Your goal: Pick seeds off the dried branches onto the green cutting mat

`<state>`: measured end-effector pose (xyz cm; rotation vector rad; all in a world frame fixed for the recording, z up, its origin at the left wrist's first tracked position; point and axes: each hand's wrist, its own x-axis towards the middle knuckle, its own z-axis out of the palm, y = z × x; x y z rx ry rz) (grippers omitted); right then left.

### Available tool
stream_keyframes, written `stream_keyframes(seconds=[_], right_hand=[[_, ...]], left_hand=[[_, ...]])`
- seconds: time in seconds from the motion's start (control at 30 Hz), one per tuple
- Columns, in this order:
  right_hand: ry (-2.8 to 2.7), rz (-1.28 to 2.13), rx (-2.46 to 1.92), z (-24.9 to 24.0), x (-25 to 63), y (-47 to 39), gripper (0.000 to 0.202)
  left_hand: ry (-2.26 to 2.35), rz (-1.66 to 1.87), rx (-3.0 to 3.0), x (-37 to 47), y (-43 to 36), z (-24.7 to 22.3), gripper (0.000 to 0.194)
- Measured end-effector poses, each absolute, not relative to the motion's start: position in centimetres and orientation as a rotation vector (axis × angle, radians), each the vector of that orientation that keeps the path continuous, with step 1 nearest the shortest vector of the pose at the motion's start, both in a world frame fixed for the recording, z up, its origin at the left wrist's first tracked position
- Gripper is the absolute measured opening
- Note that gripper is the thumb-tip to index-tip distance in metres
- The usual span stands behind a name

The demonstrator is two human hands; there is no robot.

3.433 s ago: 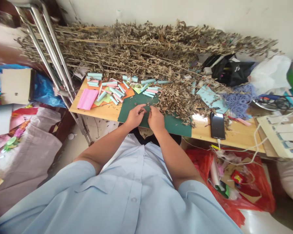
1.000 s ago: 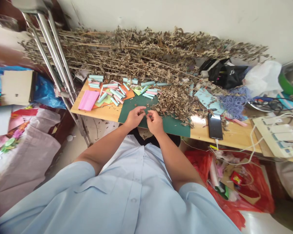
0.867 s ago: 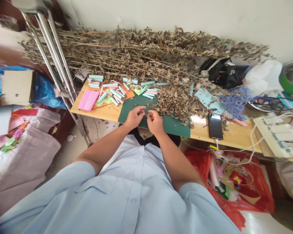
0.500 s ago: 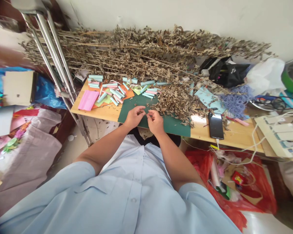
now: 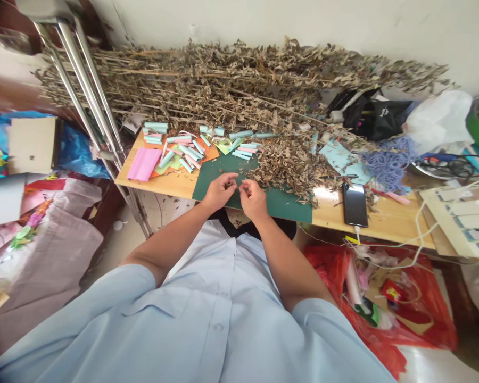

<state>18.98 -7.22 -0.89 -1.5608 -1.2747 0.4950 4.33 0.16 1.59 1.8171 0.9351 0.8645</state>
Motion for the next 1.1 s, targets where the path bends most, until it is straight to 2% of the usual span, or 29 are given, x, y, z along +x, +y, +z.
stream_keyframes(seconds=[0.23, 0.43, 0.83, 1.1], right_hand=[[-1.232, 0.478, -1.575, -1.1, 19.2, -7.0, 0.028], [-1.178, 0.509, -1.525, -1.1, 19.2, -6.9, 0.026], [-1.132, 0.559, -1.508, -0.2, 19.1, -7.0, 0.025], [-1.150, 0.550, -1.515, -0.1, 19.2, -7.0, 0.026]], left_hand=[[0.956, 0.894, 1.733, 4.5, 0.3, 1.0, 0.036], [0.962, 0.863, 1.722, 4.0, -0.8, 2.4, 0.035], [0.697, 0.413, 2.115, 1.3, -6.2, 1.9, 0.029], [0.834, 0.486, 1.891, 1.4, -6.6, 2.5, 0.030]])
